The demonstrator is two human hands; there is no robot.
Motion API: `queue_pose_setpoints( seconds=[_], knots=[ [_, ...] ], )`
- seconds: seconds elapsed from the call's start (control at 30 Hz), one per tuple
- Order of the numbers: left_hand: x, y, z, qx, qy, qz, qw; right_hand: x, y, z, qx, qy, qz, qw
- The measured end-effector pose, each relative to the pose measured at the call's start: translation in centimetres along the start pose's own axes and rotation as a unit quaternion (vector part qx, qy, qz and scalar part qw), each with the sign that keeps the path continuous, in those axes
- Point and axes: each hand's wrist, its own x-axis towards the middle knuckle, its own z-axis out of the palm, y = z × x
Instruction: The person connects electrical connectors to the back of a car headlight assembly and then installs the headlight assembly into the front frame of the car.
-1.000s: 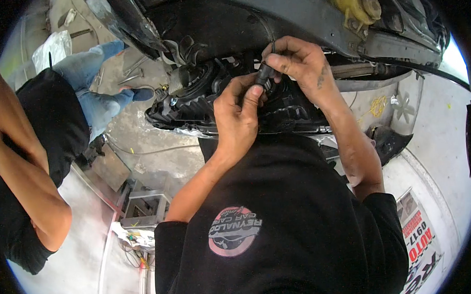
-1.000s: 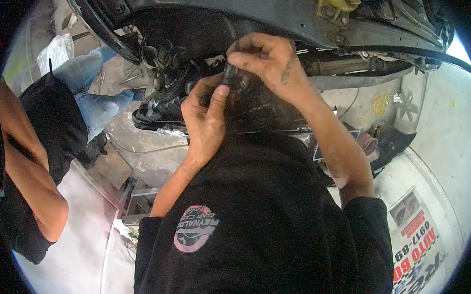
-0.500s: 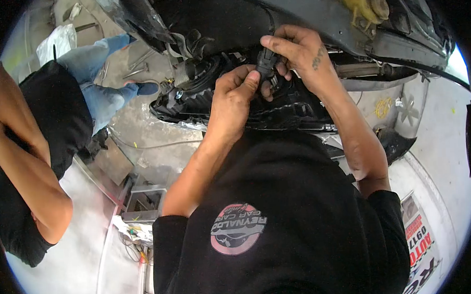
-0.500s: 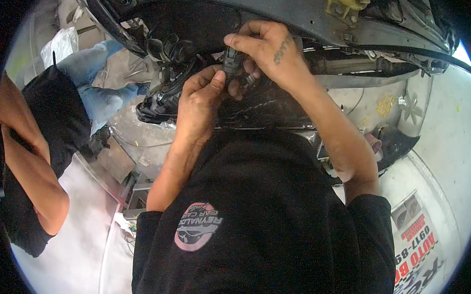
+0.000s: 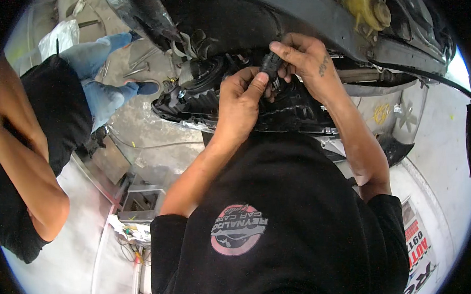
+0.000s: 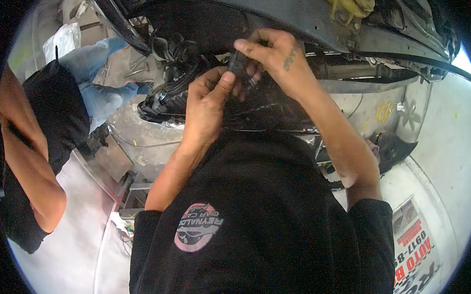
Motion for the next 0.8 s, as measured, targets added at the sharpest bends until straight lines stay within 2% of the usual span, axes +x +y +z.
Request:
queue_pose_setpoints(
  seconds=[0.17, 0.27, 0.37, 0.47, 0.57, 0.67, 0.8],
  knots=[
    [0.1, -0.3, 0.1, 0.046, 0.025, 0.008, 0.999, -0.1, 1.4, -0.1, -0.005, 0.006, -0.015, 1.000],
    [0.2, -0.5, 0.5, 0.015, 0.035, -0.002, 0.999, -0.6, 1.6, 0.2, 0.045, -0.001, -0.017, 0.999],
    [-0.1, 0.2, 0.4, 0.076, 0.035, -0.013, 0.996, -0.4, 1.7, 0.0, 0.046, -0.007, -0.015, 0.999],
    [0.0, 0.2, 0.4, 0.119, 0.034, 0.017, 0.992, 0.0, 0.5, -0.8, 0.012, -0.032, -0.006, 0.999],
    [0.0, -0.6, 0.4, 0.109, 0.039, 0.049, 0.992, 0.4, -0.1, -1.3, 0.075, -0.072, 0.039, 0.994],
    [-0.6, -0.6, 0.7, 0.137, 0.053, 0.074, 0.986, 0.0, -0.4, -1.8, 0.065, -0.096, 0.045, 0.992],
    [-0.6, -0.6, 1.0, 0.179, 0.075, 0.108, 0.975, -0.3, 0.1, -2.0, 0.057, -0.084, 0.029, 0.994]
  ],
)
